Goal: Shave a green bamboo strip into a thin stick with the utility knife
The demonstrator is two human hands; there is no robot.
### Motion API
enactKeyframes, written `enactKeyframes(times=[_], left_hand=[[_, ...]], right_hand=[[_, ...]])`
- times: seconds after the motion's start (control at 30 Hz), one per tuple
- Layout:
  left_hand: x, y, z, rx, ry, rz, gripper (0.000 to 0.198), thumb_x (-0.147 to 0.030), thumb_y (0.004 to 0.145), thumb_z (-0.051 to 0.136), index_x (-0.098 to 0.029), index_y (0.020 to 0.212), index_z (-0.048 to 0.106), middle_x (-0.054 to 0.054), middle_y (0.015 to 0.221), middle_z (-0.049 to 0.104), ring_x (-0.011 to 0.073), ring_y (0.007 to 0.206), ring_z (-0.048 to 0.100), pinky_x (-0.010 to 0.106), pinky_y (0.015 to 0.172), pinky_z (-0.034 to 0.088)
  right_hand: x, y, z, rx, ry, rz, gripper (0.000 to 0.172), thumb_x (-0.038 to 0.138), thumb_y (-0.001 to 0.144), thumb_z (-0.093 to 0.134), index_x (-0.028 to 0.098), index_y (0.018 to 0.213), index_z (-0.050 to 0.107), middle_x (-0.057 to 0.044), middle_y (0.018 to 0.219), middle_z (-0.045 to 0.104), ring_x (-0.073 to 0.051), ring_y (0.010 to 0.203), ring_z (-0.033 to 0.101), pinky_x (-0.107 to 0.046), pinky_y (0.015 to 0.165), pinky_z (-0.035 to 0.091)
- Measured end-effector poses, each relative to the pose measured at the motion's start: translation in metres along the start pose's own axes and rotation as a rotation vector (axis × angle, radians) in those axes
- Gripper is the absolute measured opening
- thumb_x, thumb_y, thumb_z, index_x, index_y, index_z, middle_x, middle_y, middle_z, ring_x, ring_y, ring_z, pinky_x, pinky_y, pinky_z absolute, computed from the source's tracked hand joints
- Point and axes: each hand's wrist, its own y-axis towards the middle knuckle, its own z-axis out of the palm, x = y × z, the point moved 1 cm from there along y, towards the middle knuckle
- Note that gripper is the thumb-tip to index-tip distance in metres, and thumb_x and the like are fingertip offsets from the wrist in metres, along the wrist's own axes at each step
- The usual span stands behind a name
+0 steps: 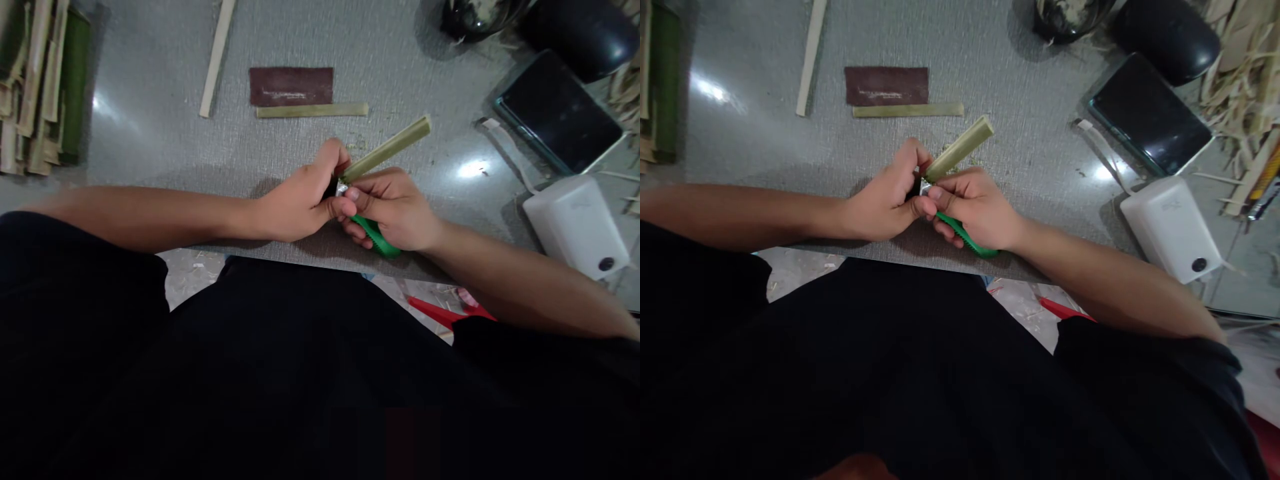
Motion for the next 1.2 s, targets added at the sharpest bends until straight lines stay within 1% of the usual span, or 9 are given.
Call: enactKeyframes(times=[0.13, 0.3, 0.43, 0.53, 0.6, 0.8, 0.93, 1.03, 1.2], left_hand=[[-0.001, -0.001, 0.002, -0.008, 0.005, -0.02, 0.078, -0.101, 0.126, 0.039, -0.024, 0.138, 0.048, 0.002, 0.115, 0.065, 0.0175, 0.093, 0.076, 0.035, 0.088, 0.066], [-0.01, 0.001, 0.003, -0.029, 0.02, -0.041, 0.078, -0.101, 0.125, 0.028, -0.025, 0.133, 0.045, 0.0, 0.113, 0.061, 0.0136, 0.09, 0.072, 0.033, 0.087, 0.064], [-0.013, -0.002, 0.003, -0.068, 0.034, -0.014, 0.083, -0.107, 0.121, 0.027, -0.027, 0.131, 0.043, -0.001, 0.111, 0.058, 0.013, 0.086, 0.068, 0.032, 0.081, 0.059], [-0.008, -0.005, 0.004, -0.032, 0.068, 0.003, 0.083, -0.105, 0.124, 0.03, -0.025, 0.141, 0.046, 0.001, 0.117, 0.062, 0.0167, 0.092, 0.075, 0.038, 0.092, 0.065], [-0.004, -0.007, 0.006, -0.032, 0.074, 0.011, 0.083, -0.104, 0.125, 0.027, -0.025, 0.144, 0.046, 0.002, 0.117, 0.063, 0.0171, 0.092, 0.076, 0.04, 0.094, 0.066], [-0.004, -0.005, 0.008, -0.09, 0.068, 0.073, 0.07, -0.097, 0.13, 0.031, -0.029, 0.139, 0.042, -0.001, 0.115, 0.062, 0.0124, 0.078, 0.067, 0.029, 0.075, 0.053], [-0.008, -0.006, 0.006, -0.048, 0.068, 0.006, 0.067, -0.093, 0.133, 0.032, -0.028, 0.143, 0.044, 0.001, 0.118, 0.067, 0.0135, 0.083, 0.071, 0.03, 0.079, 0.058], [-0.008, -0.006, 0.006, -0.039, 0.074, -0.042, 0.061, -0.087, 0.134, 0.045, -0.027, 0.142, 0.045, 0.003, 0.119, 0.071, 0.0156, 0.083, 0.073, 0.032, 0.077, 0.058], [-0.004, -0.005, 0.009, -0.073, 0.096, -0.016, 0.059, -0.089, 0.132, 0.041, -0.03, 0.138, 0.043, 0.0, 0.107, 0.066, 0.0167, 0.069, 0.064, 0.034, 0.064, 0.041]], right_hand=[[-0.005, -0.001, 0.002, -0.09, -0.02, -0.048, 0.074, 0.088, 0.113, 0.097, 0.025, 0.086, 0.069, 0.003, 0.062, 0.061, -0.014, 0.048, 0.053, -0.031, 0.042, 0.046], [-0.014, -0.005, 0.009, -0.187, -0.05, -0.117, 0.07, 0.08, 0.124, 0.088, 0.026, 0.087, 0.065, 0.002, 0.066, 0.061, -0.015, 0.05, 0.053, -0.031, 0.044, 0.047], [-0.007, -0.002, 0.005, -0.1, 0.006, -0.099, 0.068, 0.077, 0.121, 0.094, 0.024, 0.086, 0.068, 0.003, 0.063, 0.061, -0.013, 0.048, 0.053, -0.028, 0.042, 0.045], [-0.002, 0.001, 0.001, 0.007, -0.007, -0.057, 0.069, 0.075, 0.122, 0.094, 0.024, 0.084, 0.068, 0.003, 0.063, 0.063, -0.012, 0.047, 0.055, -0.026, 0.042, 0.047], [-0.002, 0.001, 0.002, -0.011, -0.019, -0.035, 0.067, 0.073, 0.123, 0.092, 0.024, 0.084, 0.067, 0.003, 0.063, 0.063, -0.013, 0.048, 0.055, -0.027, 0.043, 0.048], [-0.009, -0.006, 0.013, -0.203, -0.076, -0.033, 0.066, 0.07, 0.129, 0.085, 0.026, 0.085, 0.061, 0.001, 0.065, 0.058, -0.015, 0.05, 0.052, -0.031, 0.044, 0.046], [-0.007, -0.006, 0.016, -0.222, -0.116, -0.029, 0.066, 0.068, 0.131, 0.082, 0.026, 0.085, 0.061, 0.002, 0.066, 0.057, -0.015, 0.051, 0.052, -0.031, 0.045, 0.044], [-0.006, -0.006, 0.016, -0.225, -0.114, -0.023, 0.066, 0.069, 0.13, 0.084, 0.026, 0.084, 0.063, 0.001, 0.066, 0.058, -0.016, 0.051, 0.051, -0.033, 0.044, 0.043], [-0.011, -0.009, 0.018, -0.269, -0.053, -0.026, 0.066, 0.073, 0.123, 0.091, 0.028, 0.085, 0.063, -0.002, 0.069, 0.059, -0.02, 0.055, 0.054, -0.036, 0.044, 0.043]])
